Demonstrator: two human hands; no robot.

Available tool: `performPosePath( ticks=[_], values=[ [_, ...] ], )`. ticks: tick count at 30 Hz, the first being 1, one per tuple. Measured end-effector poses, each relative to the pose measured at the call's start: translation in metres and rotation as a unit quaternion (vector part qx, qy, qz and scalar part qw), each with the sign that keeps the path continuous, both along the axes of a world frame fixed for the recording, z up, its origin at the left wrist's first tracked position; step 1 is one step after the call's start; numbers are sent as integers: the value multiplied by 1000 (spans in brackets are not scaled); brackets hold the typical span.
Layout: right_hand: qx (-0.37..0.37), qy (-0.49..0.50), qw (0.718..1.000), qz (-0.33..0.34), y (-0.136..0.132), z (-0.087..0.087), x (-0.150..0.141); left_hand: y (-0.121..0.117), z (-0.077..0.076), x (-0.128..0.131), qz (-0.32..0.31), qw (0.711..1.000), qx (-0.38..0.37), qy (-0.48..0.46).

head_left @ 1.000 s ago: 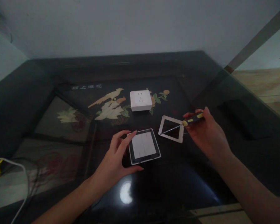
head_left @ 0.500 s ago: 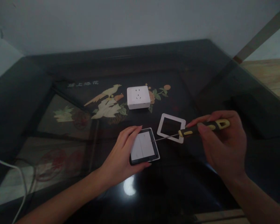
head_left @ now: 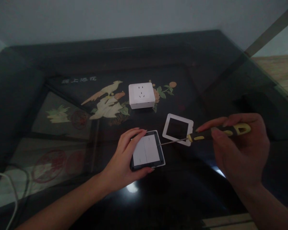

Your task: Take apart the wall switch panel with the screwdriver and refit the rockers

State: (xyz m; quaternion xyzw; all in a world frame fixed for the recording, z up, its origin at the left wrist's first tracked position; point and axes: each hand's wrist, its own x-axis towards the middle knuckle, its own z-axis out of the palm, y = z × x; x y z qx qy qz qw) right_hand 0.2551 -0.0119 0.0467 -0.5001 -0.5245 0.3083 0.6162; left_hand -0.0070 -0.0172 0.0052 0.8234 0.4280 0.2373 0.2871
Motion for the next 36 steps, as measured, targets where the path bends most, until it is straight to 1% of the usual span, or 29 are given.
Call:
performPosePath(
  ticks=[4, 9, 11, 13, 18, 22, 24, 27, 31, 34, 36],
  values=[
    [20, -23, 1000, -8, 0, 1, -2, 1, 3, 1, -3, 1000, 3, -3],
    [0, -42, 999, 7, -3, 2, -2, 2, 3, 0, -3, 1000, 2, -3],
    [3, -51, 999, -1, -3, 1, -3, 3, 3, 0, -3, 1000, 4, -2],
    [23, -62, 998, -15, -3, 0, -3, 3, 3, 0, -2, 1000, 6, -3],
    [88, -83, 993, -12, 0, -5, -2, 3, 3, 0, -3, 1000, 2, -6],
    [114, -84, 990, -15, -1, -7, -2, 4, 3, 0, 0, 1000, 5, -8],
    [116, -83, 990, -13, -1, -7, -3, 4, 4, 0, 0, 1000, 7, -9],
    [76, -66, 995, 1, 0, -5, -3, 4, 4, 0, -1, 1000, 9, -13],
    [-11, -46, 998, 48, 3, 3, 7, 4, 4, -1, 5, 1000, 6, -19],
    [-97, -92, 984, 120, 6, 11, 24, 4, 4, -2, 7, 1000, 6, -21],
    [-124, -149, 968, 163, 9, 16, 35, 4, 5, -2, 5, 1000, 7, -19]
  ],
)
